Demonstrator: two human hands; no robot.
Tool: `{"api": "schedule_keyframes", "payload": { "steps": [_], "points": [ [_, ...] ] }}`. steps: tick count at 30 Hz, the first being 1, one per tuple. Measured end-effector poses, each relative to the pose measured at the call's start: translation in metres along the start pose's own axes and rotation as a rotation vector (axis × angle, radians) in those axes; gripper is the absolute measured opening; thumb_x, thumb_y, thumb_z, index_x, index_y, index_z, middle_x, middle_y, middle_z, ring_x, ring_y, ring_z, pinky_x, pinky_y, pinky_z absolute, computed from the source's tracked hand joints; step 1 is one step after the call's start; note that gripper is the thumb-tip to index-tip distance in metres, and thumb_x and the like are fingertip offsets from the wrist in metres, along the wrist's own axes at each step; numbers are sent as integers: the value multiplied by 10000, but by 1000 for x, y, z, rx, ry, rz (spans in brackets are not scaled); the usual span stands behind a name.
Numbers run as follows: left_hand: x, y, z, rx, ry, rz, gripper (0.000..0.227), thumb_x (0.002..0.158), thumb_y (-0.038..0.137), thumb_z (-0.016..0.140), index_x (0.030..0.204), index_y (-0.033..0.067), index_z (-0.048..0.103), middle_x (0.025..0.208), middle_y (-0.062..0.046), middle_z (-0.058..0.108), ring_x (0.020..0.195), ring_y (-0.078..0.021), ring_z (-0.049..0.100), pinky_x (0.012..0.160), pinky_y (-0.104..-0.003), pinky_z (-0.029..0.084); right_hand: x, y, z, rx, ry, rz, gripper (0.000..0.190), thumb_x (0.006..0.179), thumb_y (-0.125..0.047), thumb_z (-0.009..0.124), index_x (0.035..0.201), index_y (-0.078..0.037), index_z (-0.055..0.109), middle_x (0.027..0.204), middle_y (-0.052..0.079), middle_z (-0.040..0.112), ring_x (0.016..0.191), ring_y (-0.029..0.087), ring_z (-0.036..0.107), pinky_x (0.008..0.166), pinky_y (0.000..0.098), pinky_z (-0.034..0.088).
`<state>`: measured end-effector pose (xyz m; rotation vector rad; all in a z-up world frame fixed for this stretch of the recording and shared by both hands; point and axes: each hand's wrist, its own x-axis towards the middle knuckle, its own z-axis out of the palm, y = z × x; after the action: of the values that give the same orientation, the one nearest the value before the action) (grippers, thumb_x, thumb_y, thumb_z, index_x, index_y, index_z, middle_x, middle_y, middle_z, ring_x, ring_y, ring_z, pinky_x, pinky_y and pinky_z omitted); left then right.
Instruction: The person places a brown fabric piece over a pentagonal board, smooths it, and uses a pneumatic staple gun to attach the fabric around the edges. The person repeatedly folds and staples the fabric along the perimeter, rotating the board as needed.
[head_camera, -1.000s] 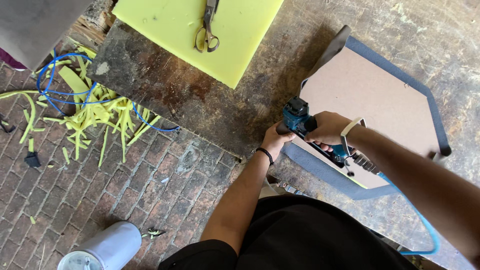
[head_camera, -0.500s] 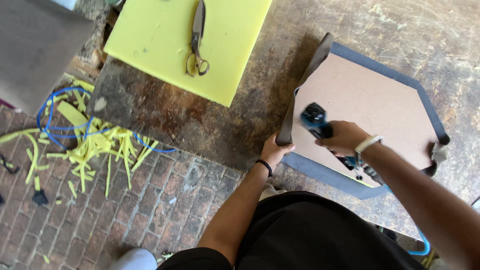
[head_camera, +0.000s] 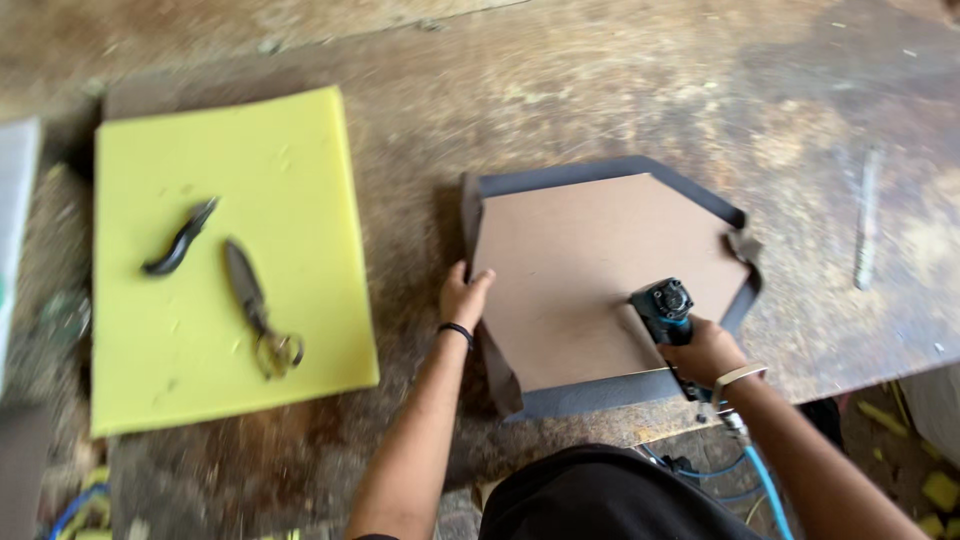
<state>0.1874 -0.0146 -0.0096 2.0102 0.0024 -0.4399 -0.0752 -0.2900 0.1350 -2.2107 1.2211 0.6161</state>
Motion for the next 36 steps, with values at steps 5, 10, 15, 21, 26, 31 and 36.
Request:
{"api": "schedule_keyframes", "payload": {
  "steps": [5,10,15,21,26,31,36],
  "points": [
    [87,41,12,-99,-18,-105,809,791,425,843,1372,-51,543,1359,-227,600,1247,-347,597,1037,-438,469,-6,5,21,188,66,98,333,833,-280,787,1065,-45,747,836,176,787,730,265,771,723,398,620],
    [116,74,9,-391,-317,-357,634,767,403,850,1222,-15,708,1228,-150,729,1115,-278,675,958,-414,508,-9,7,20,237,68,52,302,802,-210,808,1028,-28,725,819,143,777,751,240,769,743,374,613],
    [73,73,-16,-470,-204,-300,600,747,331,879,1178,-60,732,1211,-171,731,1084,-266,668,945,-410,512,-11,23,10,315,-21,94,333,820,-221,825,1051,-9,714,832,163,793,719,245,763,678,384,618],
    [-22,28,-61,-655,88,-322,517,762,257,859,1165,-35,717,1190,-129,718,1099,-237,649,951,-399,495,22,55,-9,38,110,-34,436,891,-301,749,1285,-133,665,943,137,788,723,228,782,651,372,658],
    [-82,4,-72,-813,260,-320,453,810,213,864,1170,-12,706,1167,-94,728,1106,-238,655,959,-383,510,85,96,-35,-120,228,99,701,919,-407,723,1543,-221,463,1130,165,759,923,310,756,772,452,639],
    [-114,-1,-64,-133,665,-237,490,820,158,838,1241,-4,645,1215,-167,656,1087,-293,628,927,-424,506,128,131,-29,-247,421,-8,975,863,-389,774,1694,-229,288,1247,204,673,1085,381,681,870,495,570],
    [-81,23,-58,306,371,33,190,993,154,662,1170,173,727,1113,-61,754,919,-209,719,762,-356,610,137,146,-12,-244,398,-33,1011,801,-397,815,1657,-238,301,1289,164,617,1225,341,580,961,475,524]
  ]
}}
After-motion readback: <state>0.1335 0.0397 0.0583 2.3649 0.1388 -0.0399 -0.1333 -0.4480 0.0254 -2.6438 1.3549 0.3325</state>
